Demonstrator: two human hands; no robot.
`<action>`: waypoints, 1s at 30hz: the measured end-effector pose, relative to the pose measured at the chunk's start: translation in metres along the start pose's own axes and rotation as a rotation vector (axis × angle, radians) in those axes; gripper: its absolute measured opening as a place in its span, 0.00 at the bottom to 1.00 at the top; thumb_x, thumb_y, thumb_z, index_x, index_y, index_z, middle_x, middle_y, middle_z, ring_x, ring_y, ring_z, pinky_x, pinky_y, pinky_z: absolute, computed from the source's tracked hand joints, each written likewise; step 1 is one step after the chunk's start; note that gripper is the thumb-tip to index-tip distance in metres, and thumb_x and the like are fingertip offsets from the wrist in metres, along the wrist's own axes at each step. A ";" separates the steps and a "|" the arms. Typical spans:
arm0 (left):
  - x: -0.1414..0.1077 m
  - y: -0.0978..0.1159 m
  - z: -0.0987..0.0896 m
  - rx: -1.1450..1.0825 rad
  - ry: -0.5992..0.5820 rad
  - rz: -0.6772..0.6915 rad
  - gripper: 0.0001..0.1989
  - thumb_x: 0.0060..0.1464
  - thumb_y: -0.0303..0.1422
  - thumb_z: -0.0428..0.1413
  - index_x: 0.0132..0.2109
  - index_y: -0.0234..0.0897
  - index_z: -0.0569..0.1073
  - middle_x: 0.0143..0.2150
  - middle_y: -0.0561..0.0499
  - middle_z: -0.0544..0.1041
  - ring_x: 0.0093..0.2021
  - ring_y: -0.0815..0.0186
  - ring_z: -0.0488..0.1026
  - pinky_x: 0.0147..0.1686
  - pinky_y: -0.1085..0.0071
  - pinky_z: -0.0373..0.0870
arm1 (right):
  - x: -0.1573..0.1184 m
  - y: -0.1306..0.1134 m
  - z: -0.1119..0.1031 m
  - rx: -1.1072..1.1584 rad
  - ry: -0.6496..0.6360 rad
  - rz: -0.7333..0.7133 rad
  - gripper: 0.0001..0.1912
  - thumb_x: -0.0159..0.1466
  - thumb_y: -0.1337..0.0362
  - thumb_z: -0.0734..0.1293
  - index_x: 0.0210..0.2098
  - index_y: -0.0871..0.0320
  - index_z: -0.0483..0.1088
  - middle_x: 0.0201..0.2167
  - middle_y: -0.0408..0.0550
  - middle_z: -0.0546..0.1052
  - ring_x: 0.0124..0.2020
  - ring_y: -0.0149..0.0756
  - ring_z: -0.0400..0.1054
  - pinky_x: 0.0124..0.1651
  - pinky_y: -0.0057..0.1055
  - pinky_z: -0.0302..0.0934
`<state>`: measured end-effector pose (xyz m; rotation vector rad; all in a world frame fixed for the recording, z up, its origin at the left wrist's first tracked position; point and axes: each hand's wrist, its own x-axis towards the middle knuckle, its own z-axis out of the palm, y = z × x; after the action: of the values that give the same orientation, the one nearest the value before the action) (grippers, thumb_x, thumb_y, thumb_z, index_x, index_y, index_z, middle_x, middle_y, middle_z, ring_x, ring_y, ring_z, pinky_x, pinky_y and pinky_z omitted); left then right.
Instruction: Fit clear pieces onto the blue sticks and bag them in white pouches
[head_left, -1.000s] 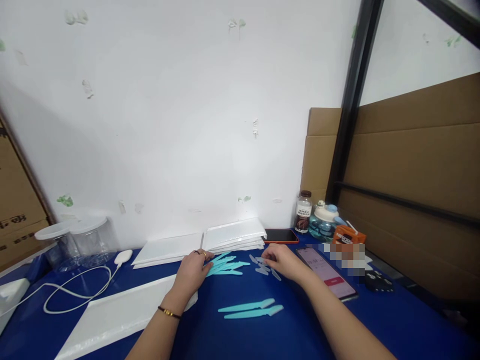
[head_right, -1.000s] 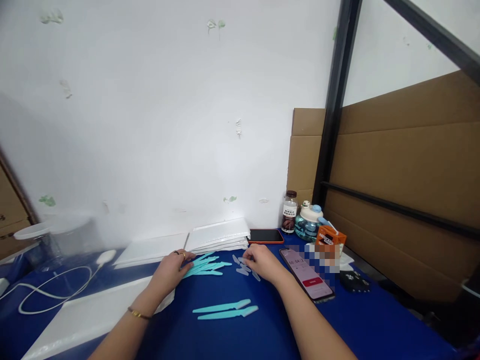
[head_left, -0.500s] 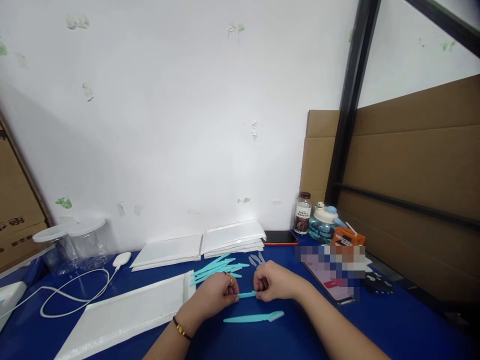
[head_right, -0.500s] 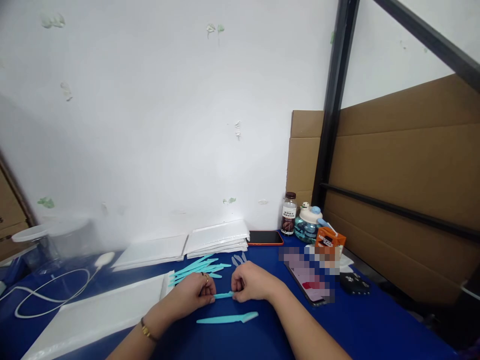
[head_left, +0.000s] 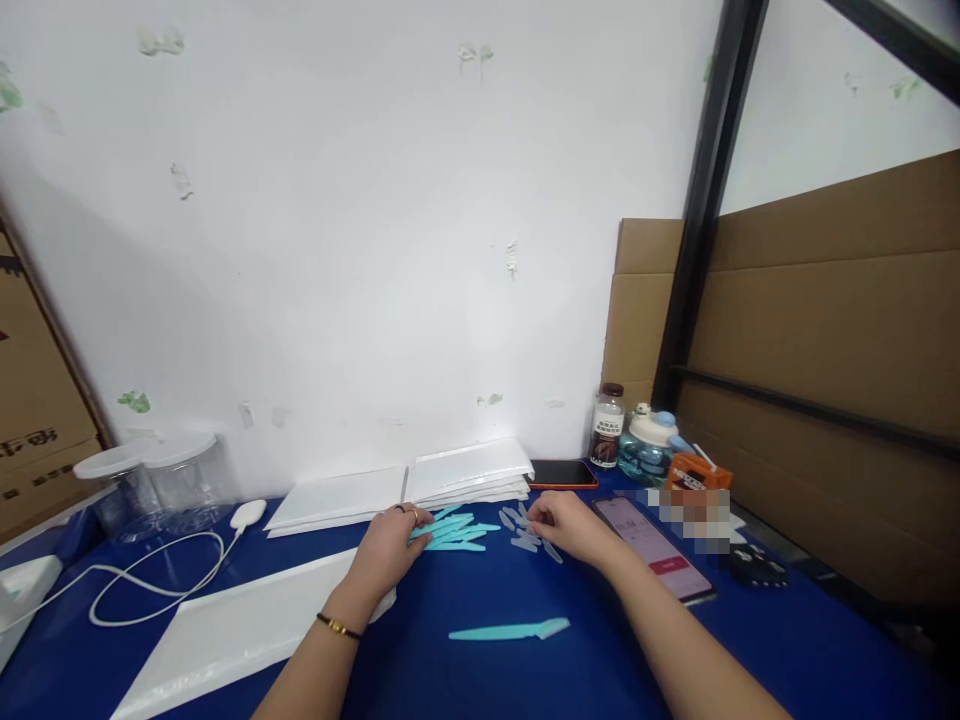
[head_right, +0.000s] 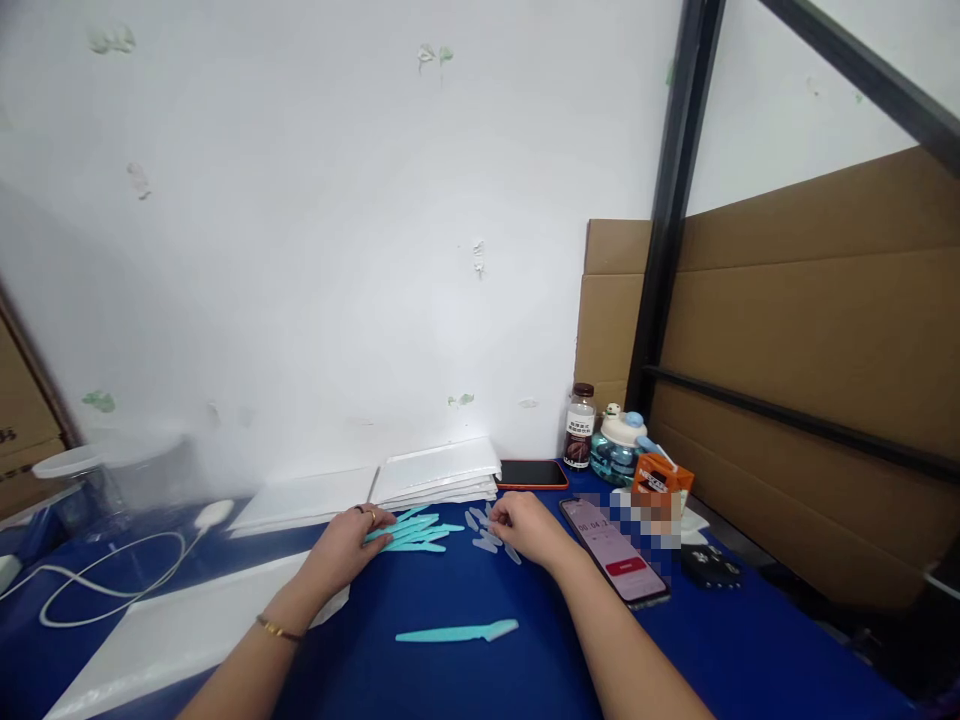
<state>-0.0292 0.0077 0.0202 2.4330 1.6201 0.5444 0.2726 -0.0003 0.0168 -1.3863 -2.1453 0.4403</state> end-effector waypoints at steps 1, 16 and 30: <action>-0.002 0.006 0.001 -0.028 0.006 0.021 0.10 0.50 0.33 0.51 0.41 0.39 0.72 0.41 0.50 0.74 0.42 0.65 0.69 0.43 0.71 0.61 | -0.003 -0.002 -0.002 0.028 -0.050 -0.016 0.07 0.54 0.63 0.66 0.26 0.61 0.73 0.25 0.45 0.73 0.26 0.30 0.64 0.28 0.23 0.55; -0.021 0.059 0.034 -0.170 -0.322 0.252 0.06 0.50 0.32 0.51 0.33 0.40 0.72 0.28 0.56 0.72 0.27 0.72 0.65 0.26 0.77 0.56 | -0.017 -0.028 0.024 0.046 -0.445 -0.165 0.05 0.48 0.68 0.67 0.27 0.59 0.72 0.22 0.39 0.71 0.21 0.25 0.62 0.23 0.19 0.52; -0.002 0.003 0.000 -0.392 -0.002 -0.029 0.10 0.56 0.38 0.41 0.34 0.39 0.62 0.26 0.55 0.67 0.27 0.69 0.65 0.30 0.74 0.60 | 0.000 0.016 -0.019 0.453 0.210 0.190 0.15 0.56 0.54 0.63 0.34 0.60 0.70 0.21 0.40 0.70 0.16 0.27 0.61 0.22 0.25 0.55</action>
<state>-0.0271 0.0045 0.0205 2.1187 1.3887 0.7714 0.2961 0.0061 0.0235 -1.3075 -1.6248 0.7632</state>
